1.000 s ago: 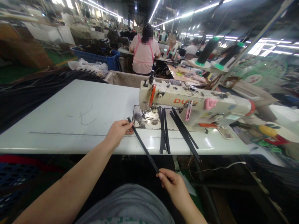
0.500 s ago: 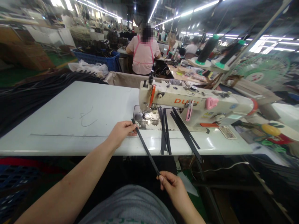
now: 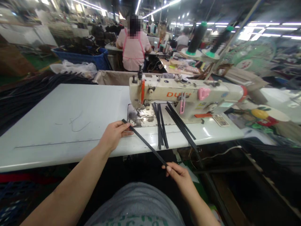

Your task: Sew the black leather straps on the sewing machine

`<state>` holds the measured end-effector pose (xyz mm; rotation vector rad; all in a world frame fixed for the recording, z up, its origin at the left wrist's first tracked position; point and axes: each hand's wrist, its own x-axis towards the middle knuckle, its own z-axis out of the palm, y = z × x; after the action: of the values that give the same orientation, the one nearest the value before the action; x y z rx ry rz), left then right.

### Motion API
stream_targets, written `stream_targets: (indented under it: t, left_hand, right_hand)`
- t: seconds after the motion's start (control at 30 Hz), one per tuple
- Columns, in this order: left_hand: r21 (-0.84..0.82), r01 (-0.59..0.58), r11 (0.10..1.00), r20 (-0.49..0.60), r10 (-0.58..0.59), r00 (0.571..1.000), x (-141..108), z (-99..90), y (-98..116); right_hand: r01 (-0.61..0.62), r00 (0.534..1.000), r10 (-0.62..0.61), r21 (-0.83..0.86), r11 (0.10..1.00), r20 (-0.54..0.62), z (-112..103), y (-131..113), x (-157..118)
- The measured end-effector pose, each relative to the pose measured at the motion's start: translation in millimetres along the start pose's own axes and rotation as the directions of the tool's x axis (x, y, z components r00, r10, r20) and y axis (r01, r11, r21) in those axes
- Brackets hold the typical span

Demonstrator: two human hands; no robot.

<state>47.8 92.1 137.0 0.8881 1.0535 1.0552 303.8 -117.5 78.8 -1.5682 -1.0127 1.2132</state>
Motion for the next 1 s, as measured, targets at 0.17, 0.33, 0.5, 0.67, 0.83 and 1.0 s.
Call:
stream_targets:
  t: [0.17,0.33,0.5,0.67,0.83,1.0]
  left_hand:
    - [-0.010,0.013,1.000,-0.060,-0.014,0.998,-5,-7.5,-11]
    - [0.025,-0.005,1.000,-0.060,0.006,0.998,-1,-15.3,-22]
    - [0.061,-0.036,0.997,-0.085,0.041,0.996,0,-15.7,-24]
    - [0.145,-0.044,0.988,-0.112,0.060,0.992,-2,-13.7,-23]
    - [0.211,-0.039,0.977,-0.120,0.065,0.991,-4,-13.2,-21]
    - [0.208,-0.025,0.978,-0.125,0.052,0.991,-4,-15.9,-22]
  right_hand:
    - [0.000,0.993,0.009,0.082,0.997,-0.114,-20,-6,0]
    - [0.017,0.995,-0.006,0.098,0.995,-0.104,-27,-14,3]
    - [0.042,0.994,-0.033,0.081,0.996,-0.101,-28,-17,7]
    - [0.033,0.995,-0.026,0.073,0.997,-0.095,-32,-15,10]
    - [0.017,0.995,-0.009,0.082,0.996,-0.097,-34,-14,12]
    - [0.008,0.996,0.000,0.089,0.996,-0.093,-34,-14,13]
